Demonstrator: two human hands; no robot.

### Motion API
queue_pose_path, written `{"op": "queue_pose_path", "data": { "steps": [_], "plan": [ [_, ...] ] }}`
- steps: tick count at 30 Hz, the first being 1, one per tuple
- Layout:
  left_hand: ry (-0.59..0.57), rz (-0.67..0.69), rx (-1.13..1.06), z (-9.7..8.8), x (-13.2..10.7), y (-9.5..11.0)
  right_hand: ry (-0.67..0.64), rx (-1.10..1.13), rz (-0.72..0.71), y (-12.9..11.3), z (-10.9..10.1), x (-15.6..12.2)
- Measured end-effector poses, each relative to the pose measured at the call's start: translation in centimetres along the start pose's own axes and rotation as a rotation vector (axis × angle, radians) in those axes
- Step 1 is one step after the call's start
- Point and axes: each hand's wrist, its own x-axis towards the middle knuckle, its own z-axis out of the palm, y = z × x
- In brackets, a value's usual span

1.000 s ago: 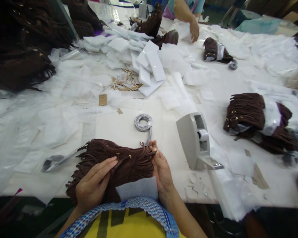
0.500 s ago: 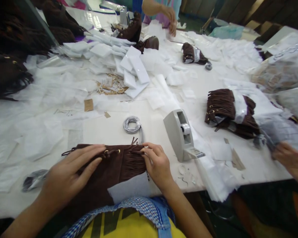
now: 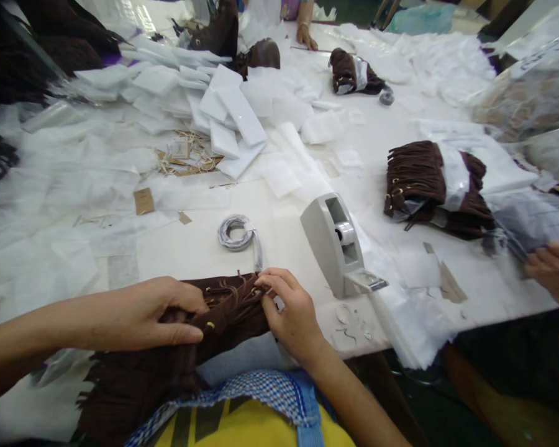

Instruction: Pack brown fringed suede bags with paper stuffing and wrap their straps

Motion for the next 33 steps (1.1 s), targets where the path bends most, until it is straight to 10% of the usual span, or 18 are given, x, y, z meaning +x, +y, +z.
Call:
{"op": "queue_pose_path", "data": {
  "steps": [5, 11, 17, 28, 33],
  "plan": [
    [-0.249, -0.086, -0.326, 1.1, 0.1, 0.4, -0.201, -0.155, -0.244, -0.2, -1.2, -0.5],
    [-0.224, -0.158, -0.364, 2.2, 1.2, -0.5, -0.222, -0.218, -0.397, -0.2, -1.5, -0.8],
    [0.337, 0.187, 0.239, 2.0, 5.2, -2.5, -0.037, -0.167, -0.419, 0.0, -0.3, -1.4],
    [0.267, 0.412, 0.516, 2.6, 8.2, -2.5, -0.344, -0.243, -0.306, -2.5, -1.5, -0.2],
    [0.279, 0.572, 0.819, 1.2, 8.2, -3.0, -0.222, -0.103, -0.396, -2.6, -1.4, -0.2]
  ]
}}
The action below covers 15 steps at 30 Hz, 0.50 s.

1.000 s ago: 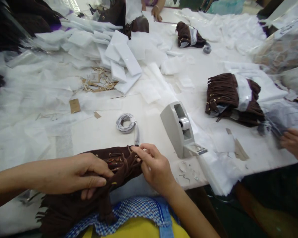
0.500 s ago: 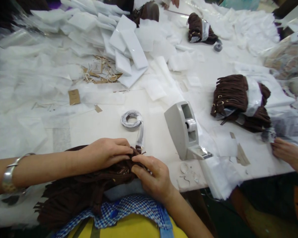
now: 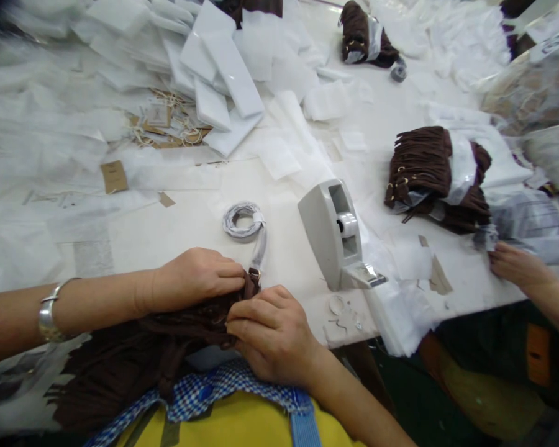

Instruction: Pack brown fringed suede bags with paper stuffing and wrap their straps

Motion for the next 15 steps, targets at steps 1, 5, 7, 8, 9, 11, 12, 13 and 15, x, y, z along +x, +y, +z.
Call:
{"op": "queue_pose_path", "data": {
  "steps": [1, 5, 7, 8, 9, 11, 12, 13, 15],
  "plan": [
    [0.001, 0.026, 0.019, -0.1, -0.2, -0.4, 0.023, 0.033, -0.012, 0.1, 0.1, -0.2],
    [-0.014, 0.003, -0.106, -0.5, -1.3, -1.8, 0.041, 0.139, -0.019, 0.4, 0.2, -0.6],
    [0.006, -0.110, -0.262, -0.6, -1.8, -2.2, 0.036, 0.154, -0.006, 0.3, 0.1, -0.5],
    [0.034, -0.188, -0.330, -0.6, -2.0, -2.2, 0.034, 0.155, 0.000, 0.3, 0.1, -0.5],
    [0.063, -0.268, -0.375, -0.7, -2.4, -2.2, 0.034, 0.156, 0.006, 0.3, 0.1, -0.5],
    [0.080, -0.393, -0.378, -0.7, -3.3, -2.1, 0.038, 0.160, 0.011, 0.3, 0.2, -0.4],
    [0.056, -0.431, -0.341, -0.6, -3.8, -1.9, 0.040, 0.163, 0.012, 0.3, 0.2, -0.3],
    [0.013, -0.454, -0.292, -0.5, -4.2, -1.7, 0.040, 0.166, 0.011, 0.3, 0.3, -0.3],
    [-0.075, -0.475, -0.194, -0.1, -4.7, -1.2, 0.045, 0.167, -0.002, 0.3, 0.4, -0.2]
  ]
}}
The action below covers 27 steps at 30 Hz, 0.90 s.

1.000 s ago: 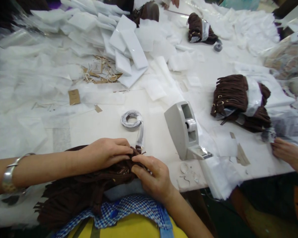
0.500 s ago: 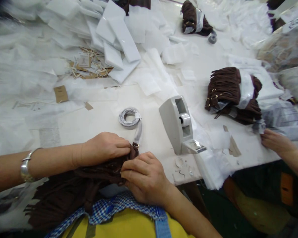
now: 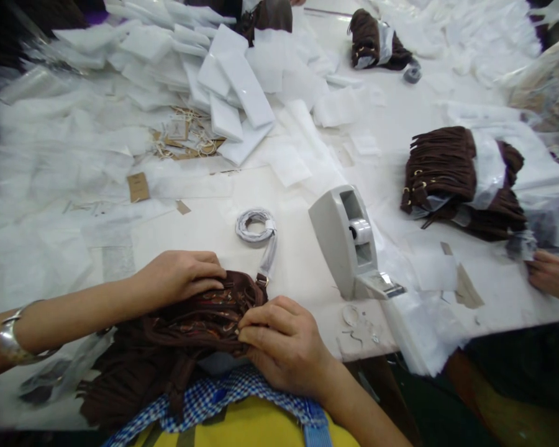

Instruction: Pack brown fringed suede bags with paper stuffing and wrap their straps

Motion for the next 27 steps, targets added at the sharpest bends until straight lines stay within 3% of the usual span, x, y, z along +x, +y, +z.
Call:
{"op": "queue_pose_path", "data": {
  "steps": [4, 7, 12, 15, 19, 22, 27],
  "plan": [
    [-0.061, -0.038, 0.097, 0.9, 0.3, 0.9, 0.004, -0.006, -0.033, 0.0, 0.0, 0.1],
    [-0.076, -0.034, 0.039, 0.7, 0.9, 1.0, 0.010, -0.008, -0.033, -0.1, -0.3, 0.0],
    [-0.139, 0.160, -0.292, -0.5, 0.4, -2.5, 0.037, 0.110, -0.041, -0.4, -0.3, -0.4],
    [-0.104, 0.171, -0.411, -0.6, -0.1, -4.7, 0.051, 0.200, -0.034, -0.6, -0.2, -0.5],
    [-0.053, 0.080, -0.441, -1.0, -0.8, -4.7, 0.022, 0.136, -0.020, -0.7, -0.6, -0.2],
    [-0.014, -0.070, -0.296, -2.0, -1.8, -3.5, 0.016, 0.021, 0.001, -0.5, -0.9, 0.2],
    [-0.242, -0.323, 0.148, -2.9, -3.8, -1.1, 0.006, -0.031, -0.031, -0.4, -0.6, 0.5]
  ]
}}
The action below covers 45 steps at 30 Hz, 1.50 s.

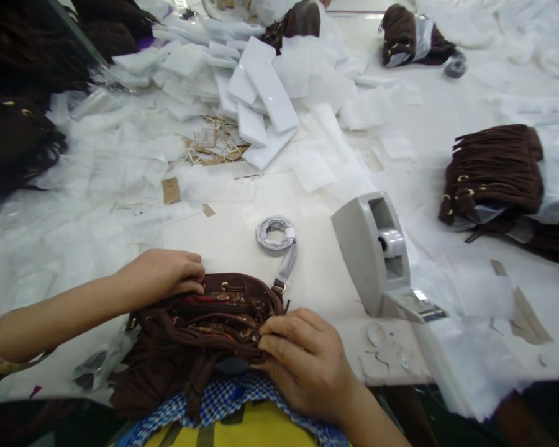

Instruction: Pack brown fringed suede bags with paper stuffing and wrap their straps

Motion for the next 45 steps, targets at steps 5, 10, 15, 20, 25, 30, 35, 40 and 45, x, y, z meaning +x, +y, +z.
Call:
{"op": "queue_pose_path", "data": {
  "steps": [5, 10, 15, 20, 25, 30, 35, 40, 45],
  "plan": [
    [-0.010, -0.008, 0.027, -0.2, -0.6, -0.4, -0.024, -0.006, -0.015, 0.0, 0.0, -0.3],
    [0.028, 0.054, -0.305, 1.3, -1.1, -4.8, 0.010, 0.003, 0.038, 0.3, 0.0, -0.7],
    [0.220, -0.063, -0.448, 1.8, -3.0, -4.3, 0.035, 0.036, 0.194, 0.9, 0.1, 0.2],
    [0.291, 0.025, -0.440, 0.7, -5.1, 0.9, 0.062, -0.061, 0.203, 2.6, 1.5, 2.3],
    [0.398, -0.198, -0.092, 3.4, -4.9, 2.5, 0.010, -0.318, 0.177, 4.2, 4.3, 3.8],
    [0.745, -0.112, -0.053, 5.3, -5.8, 4.7, 0.085, -0.322, 0.060, 1.6, 4.6, 3.2],
    [0.815, -0.034, -0.025, 8.7, -6.7, 9.0, 0.029, -0.217, -0.014, -1.9, 3.9, -0.3],
    [0.716, -0.020, 0.053, 11.5, -6.5, 10.0, -0.013, -0.295, 0.042, -1.1, 3.1, -5.4],
    [0.790, -0.008, 0.000, 10.8, -8.4, 10.7, -0.084, -0.328, 0.058, 0.7, 2.7, -8.4]
  ]
}}
